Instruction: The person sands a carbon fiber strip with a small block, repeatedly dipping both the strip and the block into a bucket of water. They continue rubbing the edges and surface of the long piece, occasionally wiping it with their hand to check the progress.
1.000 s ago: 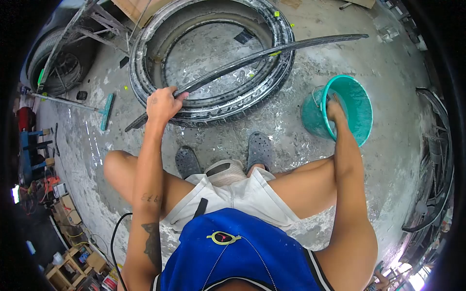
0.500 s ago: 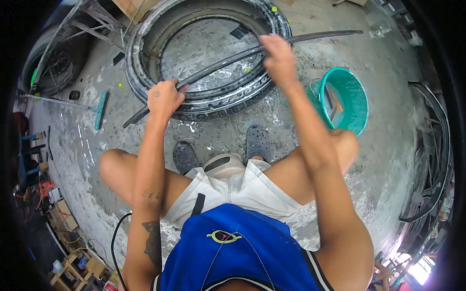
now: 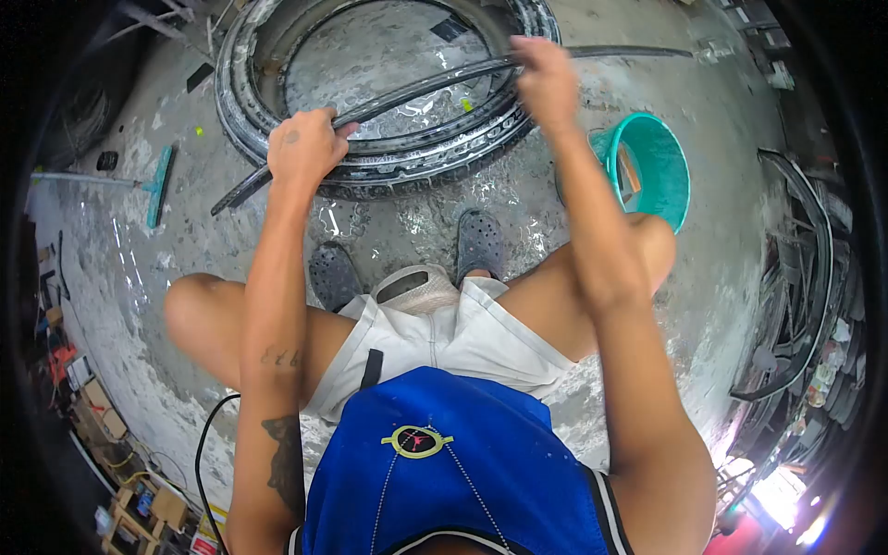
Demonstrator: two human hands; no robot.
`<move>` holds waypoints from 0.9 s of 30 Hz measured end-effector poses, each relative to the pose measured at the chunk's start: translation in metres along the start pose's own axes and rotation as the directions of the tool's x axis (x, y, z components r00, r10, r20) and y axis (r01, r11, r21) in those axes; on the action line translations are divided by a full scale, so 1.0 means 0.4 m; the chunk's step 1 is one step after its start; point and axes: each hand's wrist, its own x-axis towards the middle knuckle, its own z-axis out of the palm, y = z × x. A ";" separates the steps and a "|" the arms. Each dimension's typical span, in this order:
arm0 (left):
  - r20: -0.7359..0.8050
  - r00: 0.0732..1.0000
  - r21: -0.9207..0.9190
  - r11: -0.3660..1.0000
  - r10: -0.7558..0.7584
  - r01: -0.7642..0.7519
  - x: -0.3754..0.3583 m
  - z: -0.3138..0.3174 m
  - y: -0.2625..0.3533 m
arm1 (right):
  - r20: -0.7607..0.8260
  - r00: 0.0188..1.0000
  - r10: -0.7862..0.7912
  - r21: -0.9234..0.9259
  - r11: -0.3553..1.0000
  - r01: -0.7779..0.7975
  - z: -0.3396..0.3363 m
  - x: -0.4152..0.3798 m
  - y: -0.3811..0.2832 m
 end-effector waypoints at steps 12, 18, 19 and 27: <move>0.079 0.997 0.006 1.000 -0.024 0.024 0.017 0.000 -0.020 | 0.150 0.988 0.033 0.083 0.995 -0.046 -0.022 0.028 -0.005; 0.104 0.994 0.009 1.000 -0.030 0.030 0.026 -0.025 -0.018 | 0.061 0.986 -0.157 0.133 0.980 0.148 0.131 -0.017 -0.307; 0.094 0.996 0.005 1.000 -0.011 0.011 0.030 -0.031 -0.017 | 0.005 0.976 -0.215 0.219 0.953 0.209 0.174 -0.036 -0.377; 0.168 0.984 0.026 0.999 -0.051 0.047 0.023 -0.031 -0.014 | 0.061 0.988 0.139 -0.052 0.989 -0.136 -0.046 0.048 0.109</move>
